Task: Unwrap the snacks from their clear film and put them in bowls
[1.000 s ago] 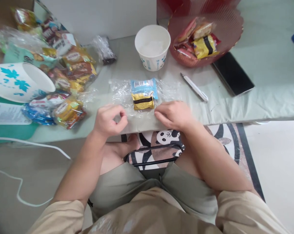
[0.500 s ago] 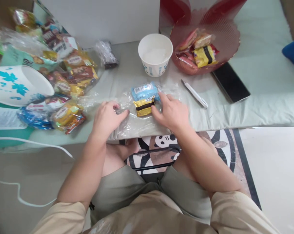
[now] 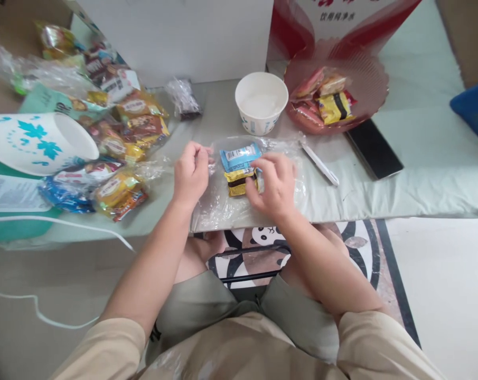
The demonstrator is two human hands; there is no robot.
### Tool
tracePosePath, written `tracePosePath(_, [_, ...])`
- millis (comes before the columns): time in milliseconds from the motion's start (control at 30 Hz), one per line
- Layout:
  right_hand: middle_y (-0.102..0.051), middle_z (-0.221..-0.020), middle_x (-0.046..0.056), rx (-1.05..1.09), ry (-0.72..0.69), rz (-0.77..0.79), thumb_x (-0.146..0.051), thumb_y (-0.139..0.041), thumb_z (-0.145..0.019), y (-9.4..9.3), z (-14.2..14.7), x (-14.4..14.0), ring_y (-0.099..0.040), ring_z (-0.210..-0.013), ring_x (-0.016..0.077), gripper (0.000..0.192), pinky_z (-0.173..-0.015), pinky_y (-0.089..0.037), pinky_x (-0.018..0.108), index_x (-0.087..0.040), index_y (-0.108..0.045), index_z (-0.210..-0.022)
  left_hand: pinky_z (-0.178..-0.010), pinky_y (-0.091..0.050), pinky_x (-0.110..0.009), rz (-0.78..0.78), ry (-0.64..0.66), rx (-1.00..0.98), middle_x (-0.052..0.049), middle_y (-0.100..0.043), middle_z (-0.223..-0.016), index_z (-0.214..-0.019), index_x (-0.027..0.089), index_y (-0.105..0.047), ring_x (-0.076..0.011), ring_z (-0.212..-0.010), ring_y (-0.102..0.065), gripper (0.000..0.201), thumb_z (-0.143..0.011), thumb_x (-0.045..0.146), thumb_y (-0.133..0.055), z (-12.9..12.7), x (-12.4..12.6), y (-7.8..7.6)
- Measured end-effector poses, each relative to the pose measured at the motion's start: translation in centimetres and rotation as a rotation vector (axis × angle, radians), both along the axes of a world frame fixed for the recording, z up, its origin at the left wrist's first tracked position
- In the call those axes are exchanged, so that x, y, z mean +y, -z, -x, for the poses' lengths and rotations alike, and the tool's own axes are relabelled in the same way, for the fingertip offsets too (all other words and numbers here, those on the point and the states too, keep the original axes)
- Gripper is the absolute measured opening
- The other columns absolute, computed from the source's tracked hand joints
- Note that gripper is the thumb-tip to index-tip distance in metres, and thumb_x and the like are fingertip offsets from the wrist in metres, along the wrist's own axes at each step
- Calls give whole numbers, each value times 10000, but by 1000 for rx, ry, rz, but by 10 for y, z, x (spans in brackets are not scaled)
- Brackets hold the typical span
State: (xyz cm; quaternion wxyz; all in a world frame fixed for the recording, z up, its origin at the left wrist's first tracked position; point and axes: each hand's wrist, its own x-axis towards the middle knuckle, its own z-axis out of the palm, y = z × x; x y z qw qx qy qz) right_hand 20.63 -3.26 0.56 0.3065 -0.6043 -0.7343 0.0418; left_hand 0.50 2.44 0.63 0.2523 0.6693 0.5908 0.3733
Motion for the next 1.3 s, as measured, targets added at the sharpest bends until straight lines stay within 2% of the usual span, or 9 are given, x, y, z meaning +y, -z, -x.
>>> tracePosePath(67, [-673, -1209, 127, -34, -176, 37, -403, -538, -915, 2, 0, -3, -601, -1212, 315, 322, -1058, -433, 510, -245, -650, -1173, -888, -542, -344, 45, 5, -8, -68, -751, -1065, -1017, 245, -579, -196, -968, -708, 183, -1013, 389, -466, -1, 0, 1])
tracePosePath(167, [-602, -1406, 133, -47, -311, 57, -401, -587, -903, 10, -1, -3, -500, -1385, 322, 437, -1129, -410, 496, -237, -610, -1307, -907, -540, -353, 125, 76, 24, -90, -740, -1139, -1152, 220, -600, -232, -1039, -700, 363, -868, 420, -705, -2, 1, 3])
tracePosePath(300, [-513, -1507, 149, -16, -320, 61, -377, -610, -889, 19, -7, 3, -452, -1431, 336, 556, -1188, -376, 539, -228, -536, -1419, -848, -544, -343, 175, 121, 16, -42, -739, -938, -1073, 221, -673, -203, -868, -692, 204, -897, 320, -650, -5, 8, 5])
tracePosePath(467, [-327, -1638, 145, -37, -259, 82, -493, -681, -836, 22, -12, 6, -305, -1520, 411, 777, -1201, -315, 636, -272, -409, -1529, -950, -534, -316, 46, 241, -250, -60, -725, -1079, -913, 208, -663, -193, -1039, -684, 119, -936, 292, -582, -7, 10, 4])
tracePosePath(567, [-430, -1535, 154, -59, -187, 58, -513, -738, -796, 18, -11, 4, -318, -1487, 451, 839, -1175, -304, 669, -278, -406, -1529, -886, -569, -319, 187, 350, -471, -51, -753, -1003, -911, 211, -646, -194, -989, -711, 213, -969, 389, -543, -9, 5, 3])
tracePosePath(733, [-537, -1273, 140, -36, -200, 14, -440, -786, -779, 12, -10, 1, -540, -1207, 370, 687, -1031, -481, 563, -269, -534, -1395, -691, -588, -281, 351, 138, -673, -35, -751, -891, -849, 214, -577, -189, -854, -747, 227, -956, 413, -553, -12, 3, 0])
tracePosePath(900, [-507, -1263, 133, 5, -234, -94, -399, -770, -818, 13, -17, 0, -572, -1145, 314, 423, -933, -554, 489, -259, -634, -1193, -487, -472, -189, 399, -107, -625, -18, -712, -783, -761, 196, -586, -131, -668, -699, 186, -927, 263, -533, -14, 9, -2])
tracePosePath(1100, [-579, -1172, 96, 128, -267, -89, -364, -809, -796, -4, -27, -12, -628, -1065, 272, 412, -902, -577, 461, -270, -638, -1160, -506, -454, -200, 389, -95, -563, 2, -684, -730, -741, 195, -600, -120, -627, -658, 175, -901, 243, -547, -14, 8, 2])
tracePosePath(1300, [-567, -1111, 89, 181, -8, -346, -381, -880, -728, -51, -67, 5, -593, -1084, 293, 498, -966, -531, 523, -250, -670, -1159, -596, -458, -228, 326, 9, -454, 17, -660, -683, -721, 204, -625, -133, -670, -639, 172, -876, 256, -569, -11, 8, 8])
